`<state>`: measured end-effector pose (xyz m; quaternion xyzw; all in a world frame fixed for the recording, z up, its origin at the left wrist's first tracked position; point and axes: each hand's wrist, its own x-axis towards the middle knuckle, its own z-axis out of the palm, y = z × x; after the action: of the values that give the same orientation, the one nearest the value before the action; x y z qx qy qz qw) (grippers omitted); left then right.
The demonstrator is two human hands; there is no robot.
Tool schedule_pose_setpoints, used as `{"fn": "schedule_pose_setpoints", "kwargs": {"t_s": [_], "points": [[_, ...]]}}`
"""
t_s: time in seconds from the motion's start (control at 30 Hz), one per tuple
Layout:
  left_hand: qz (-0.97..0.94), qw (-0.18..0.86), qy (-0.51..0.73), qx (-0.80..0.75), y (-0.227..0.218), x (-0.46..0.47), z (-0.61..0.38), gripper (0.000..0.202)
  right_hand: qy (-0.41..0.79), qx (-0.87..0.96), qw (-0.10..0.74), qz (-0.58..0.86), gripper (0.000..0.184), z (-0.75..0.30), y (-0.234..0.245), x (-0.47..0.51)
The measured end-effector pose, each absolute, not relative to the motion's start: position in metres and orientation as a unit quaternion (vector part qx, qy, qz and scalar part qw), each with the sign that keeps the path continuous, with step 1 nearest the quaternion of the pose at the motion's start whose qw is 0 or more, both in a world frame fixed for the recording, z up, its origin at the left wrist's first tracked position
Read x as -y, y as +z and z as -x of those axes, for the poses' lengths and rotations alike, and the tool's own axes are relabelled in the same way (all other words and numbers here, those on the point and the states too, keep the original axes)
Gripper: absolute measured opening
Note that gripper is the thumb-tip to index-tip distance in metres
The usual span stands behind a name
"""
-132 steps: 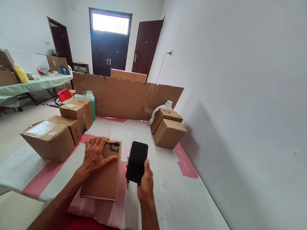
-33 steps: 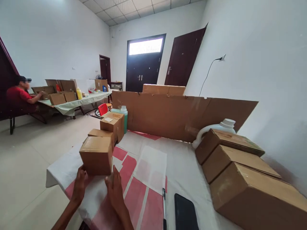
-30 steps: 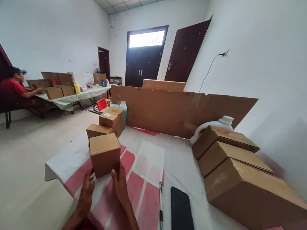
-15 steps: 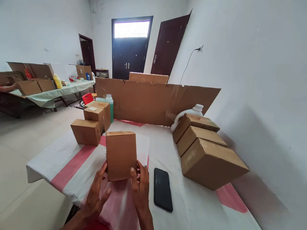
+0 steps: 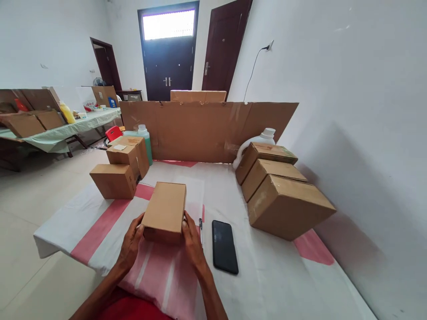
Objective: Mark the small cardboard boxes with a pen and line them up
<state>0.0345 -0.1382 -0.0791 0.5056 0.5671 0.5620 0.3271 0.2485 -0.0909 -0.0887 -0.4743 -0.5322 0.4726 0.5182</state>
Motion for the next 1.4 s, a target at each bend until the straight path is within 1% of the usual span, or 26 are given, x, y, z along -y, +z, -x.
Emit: {"fn": "schedule_pose_setpoints", "kwargs": {"t_s": [0.1, 0.17, 0.27, 0.33, 0.43, 0.6, 0.7, 0.77, 0.87, 0.9, 1.0, 1.1, 1.17, 1.23, 1.33, 1.4], "points": [[-0.522, 0.317, 0.553, -0.567, -0.073, 0.145, -0.035, 0.062, 0.545, 0.527, 0.474, 0.449, 0.077, -0.250, -0.082, 0.102], [-0.525, 0.312, 0.559, -0.560, -0.064, 0.147, -0.033, 0.064, 0.565, 0.527, 0.477, 0.419, 0.075, -0.256, -0.068, 0.110], [-0.514, 0.336, 0.585, -0.530, -0.050, 0.145, -0.027, 0.067, 0.554, 0.561, 0.481, 0.384, 0.066, -0.268, -0.042, 0.115], [-0.497, 0.363, 0.606, -0.504, -0.044, 0.143, -0.023, 0.065, 0.541, 0.584, 0.479, 0.371, 0.062, -0.272, -0.029, 0.114], [-0.479, 0.380, 0.631, -0.477, -0.040, 0.137, -0.022, 0.061, 0.524, 0.600, 0.482, 0.366, 0.061, -0.267, -0.021, 0.108], [-0.469, 0.363, 0.657, -0.465, -0.029, 0.117, -0.021, 0.063, 0.509, 0.609, 0.479, 0.375, 0.077, -0.244, -0.023, 0.072], [-0.488, 0.342, 0.651, -0.470, -0.022, 0.101, -0.020, 0.068, 0.462, 0.625, 0.492, 0.393, 0.076, -0.229, -0.023, 0.038], [-0.515, 0.295, 0.641, -0.487, -0.021, 0.088, -0.019, 0.070, 0.435, 0.623, 0.496, 0.421, 0.079, -0.219, -0.022, 0.021], [-0.527, 0.214, 0.628, -0.531, -0.023, 0.067, -0.017, 0.072, 0.413, 0.614, 0.499, 0.451, 0.094, -0.206, -0.022, 0.014], [-0.523, 0.197, 0.627, -0.543, -0.024, 0.059, -0.016, 0.074, 0.411, 0.613, 0.499, 0.454, 0.096, -0.203, -0.022, 0.015], [-0.507, 0.172, 0.633, -0.558, -0.019, 0.038, -0.016, 0.073, 0.426, 0.606, 0.492, 0.457, 0.089, -0.201, -0.021, 0.025], [-0.530, 0.163, 0.624, -0.550, 0.002, 0.024, -0.025, 0.056, 0.452, 0.569, 0.507, 0.464, 0.074, -0.207, -0.014, 0.039], [-0.562, 0.171, 0.609, -0.534, 0.022, 0.021, -0.035, 0.045, 0.458, 0.535, 0.528, 0.474, 0.063, -0.212, -0.008, 0.055], [-0.598, 0.186, 0.585, -0.515, 0.043, 0.022, -0.045, 0.037, 0.457, 0.503, 0.546, 0.489, 0.055, -0.213, -0.005, 0.077], [-0.646, 0.216, 0.543, -0.491, 0.065, 0.030, -0.057, 0.030, 0.461, 0.461, 0.566, 0.505, 0.051, -0.207, -0.009, 0.119], [-0.671, 0.244, 0.511, -0.479, 0.072, 0.038, -0.061, 0.031, 0.476, 0.448, 0.558, 0.511, 0.053, -0.204, -0.018, 0.146]]}}
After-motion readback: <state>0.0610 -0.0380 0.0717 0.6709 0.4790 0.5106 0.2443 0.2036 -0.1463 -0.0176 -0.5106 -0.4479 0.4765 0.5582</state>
